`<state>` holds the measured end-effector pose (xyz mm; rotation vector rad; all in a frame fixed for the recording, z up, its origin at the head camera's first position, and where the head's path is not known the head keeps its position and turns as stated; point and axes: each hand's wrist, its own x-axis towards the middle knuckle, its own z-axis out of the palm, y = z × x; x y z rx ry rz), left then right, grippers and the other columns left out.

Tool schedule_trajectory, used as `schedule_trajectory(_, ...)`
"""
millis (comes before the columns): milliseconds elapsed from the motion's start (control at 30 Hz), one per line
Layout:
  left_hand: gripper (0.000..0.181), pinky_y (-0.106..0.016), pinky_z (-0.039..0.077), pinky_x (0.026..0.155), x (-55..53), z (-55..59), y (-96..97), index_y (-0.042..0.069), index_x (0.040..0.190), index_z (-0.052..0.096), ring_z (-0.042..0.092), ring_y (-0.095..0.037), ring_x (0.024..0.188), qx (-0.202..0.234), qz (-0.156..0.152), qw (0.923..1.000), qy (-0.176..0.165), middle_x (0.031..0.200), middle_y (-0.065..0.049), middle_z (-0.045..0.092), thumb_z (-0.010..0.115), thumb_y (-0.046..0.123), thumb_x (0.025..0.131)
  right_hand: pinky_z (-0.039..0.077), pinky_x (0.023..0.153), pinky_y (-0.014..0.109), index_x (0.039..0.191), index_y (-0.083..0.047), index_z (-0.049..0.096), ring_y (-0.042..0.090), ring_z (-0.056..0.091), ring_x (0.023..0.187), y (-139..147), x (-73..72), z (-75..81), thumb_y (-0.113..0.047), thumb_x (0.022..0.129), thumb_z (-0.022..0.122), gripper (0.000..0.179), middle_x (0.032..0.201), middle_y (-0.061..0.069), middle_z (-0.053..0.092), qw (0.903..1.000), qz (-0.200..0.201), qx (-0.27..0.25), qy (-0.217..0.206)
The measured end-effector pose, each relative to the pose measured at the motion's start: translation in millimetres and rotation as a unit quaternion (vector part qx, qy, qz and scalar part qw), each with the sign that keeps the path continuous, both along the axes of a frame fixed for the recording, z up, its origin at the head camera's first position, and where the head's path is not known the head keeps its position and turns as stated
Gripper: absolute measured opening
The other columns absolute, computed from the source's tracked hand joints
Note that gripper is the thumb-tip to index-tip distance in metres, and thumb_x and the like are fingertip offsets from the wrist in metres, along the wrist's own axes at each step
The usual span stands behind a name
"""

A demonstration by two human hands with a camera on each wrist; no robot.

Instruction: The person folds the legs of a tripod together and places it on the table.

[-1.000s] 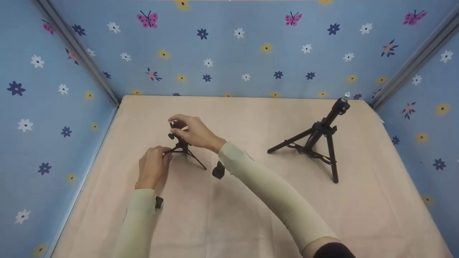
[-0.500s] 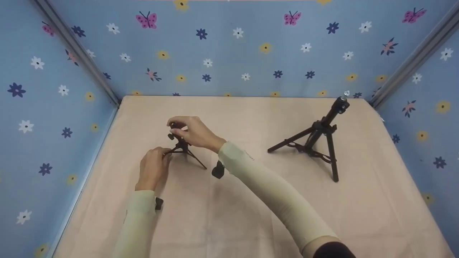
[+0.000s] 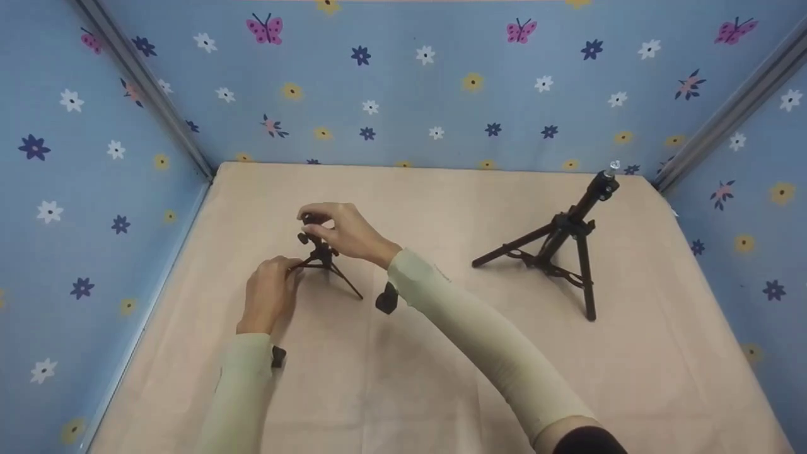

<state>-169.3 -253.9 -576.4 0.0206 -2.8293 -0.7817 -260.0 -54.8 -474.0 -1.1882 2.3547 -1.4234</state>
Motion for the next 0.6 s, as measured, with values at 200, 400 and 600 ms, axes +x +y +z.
schedule_trajectory(200,0.018,-0.054,0.061,0.091,4.7,0.3,0.1,0.002,0.119,0.079,0.073,-0.037,0.104,0.012,0.006,0.9999,-0.007,0.110,-0.016,0.078,0.071,0.009,0.104,0.059,0.092,0.019,0.132,-0.008,0.073,0.015,0.071,0.118,0,1.6,-1.5,-0.013,0.108,0.067,0.025,0.128,0.006,0.075,1.0000,0.004,-0.004,-0.005)
schedule_trajectory(400,0.022,-0.054,0.060,0.095,8.2,3.1,-3.1,0.002,0.126,0.076,0.071,-0.035,0.108,0.042,0.017,0.9981,-0.042,0.117,-0.017,0.076,0.069,0.012,0.106,0.060,0.090,0.020,0.131,-0.009,0.073,0.013,0.071,0.117,1,-0.4,-1.5,-0.014,0.108,0.068,0.025,0.128,0.005,0.075,0.9999,0.011,-0.005,-0.009)
schedule_trajectory(600,0.021,-0.055,0.059,0.099,12.8,1.5,-9.8,0.001,0.123,0.076,0.073,-0.038,0.112,0.052,0.024,0.9962,-0.065,0.120,-0.019,0.075,0.069,0.013,0.107,0.059,0.090,0.020,0.128,-0.009,0.074,0.009,0.071,0.113,1,-1.4,-2.6,-0.015,0.108,0.068,0.022,0.123,0.005,0.077,0.9998,0.016,-0.009,-0.006)
